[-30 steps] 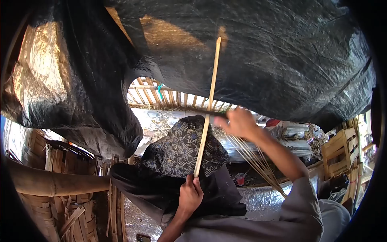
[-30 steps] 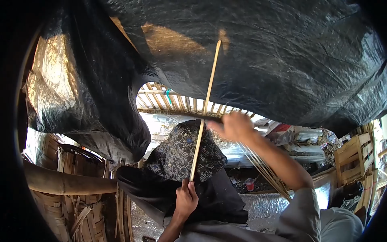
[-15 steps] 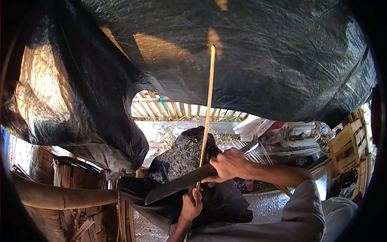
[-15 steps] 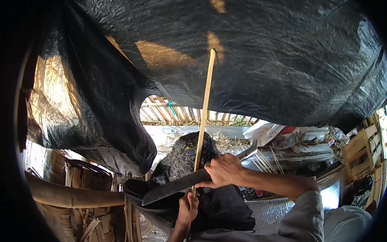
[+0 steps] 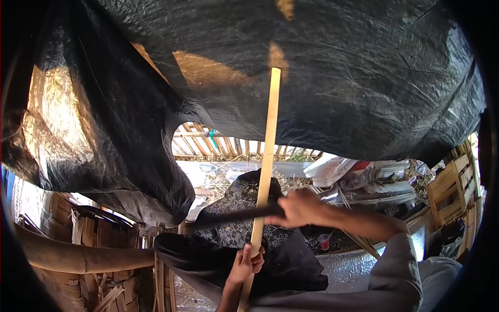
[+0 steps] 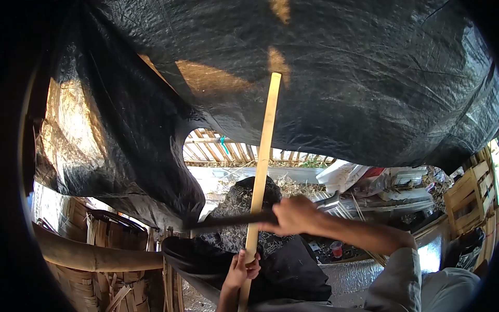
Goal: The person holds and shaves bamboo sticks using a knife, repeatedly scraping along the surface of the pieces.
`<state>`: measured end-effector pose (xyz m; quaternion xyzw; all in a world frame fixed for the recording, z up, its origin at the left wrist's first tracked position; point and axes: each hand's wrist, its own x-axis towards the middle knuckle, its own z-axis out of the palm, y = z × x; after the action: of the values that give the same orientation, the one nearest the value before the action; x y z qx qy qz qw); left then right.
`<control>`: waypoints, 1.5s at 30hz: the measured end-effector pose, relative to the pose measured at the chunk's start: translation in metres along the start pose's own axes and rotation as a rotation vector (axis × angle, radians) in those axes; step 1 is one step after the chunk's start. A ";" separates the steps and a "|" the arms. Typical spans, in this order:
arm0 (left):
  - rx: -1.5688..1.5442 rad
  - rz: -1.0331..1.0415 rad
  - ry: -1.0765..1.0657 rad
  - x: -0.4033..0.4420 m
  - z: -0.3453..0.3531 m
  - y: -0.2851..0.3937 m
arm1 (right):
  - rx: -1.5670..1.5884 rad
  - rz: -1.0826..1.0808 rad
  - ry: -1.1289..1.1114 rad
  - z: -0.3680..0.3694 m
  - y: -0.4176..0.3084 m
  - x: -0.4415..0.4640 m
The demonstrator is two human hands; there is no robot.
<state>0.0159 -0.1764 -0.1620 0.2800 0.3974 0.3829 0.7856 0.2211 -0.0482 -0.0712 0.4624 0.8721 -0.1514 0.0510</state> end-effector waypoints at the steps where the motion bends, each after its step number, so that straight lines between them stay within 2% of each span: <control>1: 0.047 -0.014 -0.014 -0.002 0.003 0.005 | -0.111 -0.056 0.090 0.006 -0.006 -0.004; 2: 0.051 -0.019 -0.002 -0.002 0.004 0.008 | -0.218 -0.112 0.181 0.008 -0.013 -0.007; 4: 0.050 -0.034 0.056 -0.007 0.006 0.011 | -0.192 -0.101 0.138 0.000 -0.005 -0.006; 6: 0.012 -0.039 0.037 -0.007 0.003 0.009 | -0.042 -0.025 0.143 0.000 0.013 0.005; 8: 0.039 -0.023 0.059 -0.007 0.007 0.011 | -0.092 0.106 0.268 -0.001 0.037 0.022; 10: 0.021 -0.013 0.039 -0.004 0.007 0.010 | 0.105 0.328 0.229 -0.017 0.058 0.039; 12: 0.004 -0.003 0.025 -0.006 0.009 0.007 | 0.259 0.379 0.467 -0.026 0.068 0.044; 14: 0.052 0.018 0.040 -0.005 0.010 0.008 | 0.320 0.373 0.471 -0.030 0.066 0.038; 16: 0.097 0.067 0.061 -0.005 0.011 0.003 | 0.380 0.443 0.067 -0.033 0.055 0.023; 18: 0.142 0.106 0.077 -0.003 0.013 0.001 | 0.001 0.185 0.161 -0.011 0.043 0.009; 19: 0.236 0.142 0.116 -0.004 0.015 0.001 | -0.013 0.133 0.080 -0.019 0.027 0.001; 20: 0.333 0.176 0.157 -0.004 0.016 0.000 | -0.116 0.017 0.194 -0.016 0.018 -0.005; 22: 0.379 0.189 0.192 -0.004 0.016 -0.005 | -0.223 -0.082 0.264 -0.012 0.017 -0.004; 24: 0.502 0.298 0.225 -0.004 0.014 -0.009 | -0.189 0.028 0.180 -0.023 0.027 0.008; 25: 0.502 0.299 0.222 -0.007 0.013 -0.010 | -0.186 0.074 0.205 -0.028 0.038 0.016; 28: 0.508 0.288 0.233 -0.012 0.012 -0.012 | -0.023 0.201 0.476 -0.043 0.070 0.038; 29: 0.499 0.289 0.239 -0.012 0.011 -0.014 | -0.030 0.198 0.483 -0.046 0.070 0.038; 31: 0.534 0.323 0.258 -0.013 0.011 -0.011 | 0.036 0.281 0.325 -0.054 0.066 0.040; 32: 0.526 0.334 0.265 -0.014 0.012 -0.010 | 0.141 0.227 0.284 -0.047 0.062 0.036; 34: 0.733 0.357 0.341 -0.017 0.017 -0.006 | 0.007 0.128 0.139 -0.042 0.040 0.022; 36: 0.762 0.369 0.351 -0.017 0.020 -0.006 | -0.219 -0.108 0.351 -0.027 0.030 0.014; 37: 0.801 0.376 0.360 -0.019 0.020 -0.008 | -0.224 -0.104 0.339 -0.030 0.031 0.015; 40: 0.856 0.400 0.382 -0.019 0.021 -0.013 | -0.121 0.240 0.130 -0.064 0.046 0.033; 42: 0.847 0.419 0.375 -0.018 0.019 -0.014 | -0.087 0.368 0.444 -0.065 0.079 0.053; 44: 0.839 0.452 0.370 -0.016 0.017 -0.012 | -0.082 0.383 0.489 -0.075 0.082 0.056; 45: 0.845 0.423 0.384 -0.016 0.017 -0.013 | -0.008 0.402 0.362 -0.082 0.069 0.051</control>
<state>0.0285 -0.1995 -0.1565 0.5721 0.5893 0.3841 0.4217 0.2531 0.0543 -0.0203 0.6457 0.7583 -0.0496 -0.0751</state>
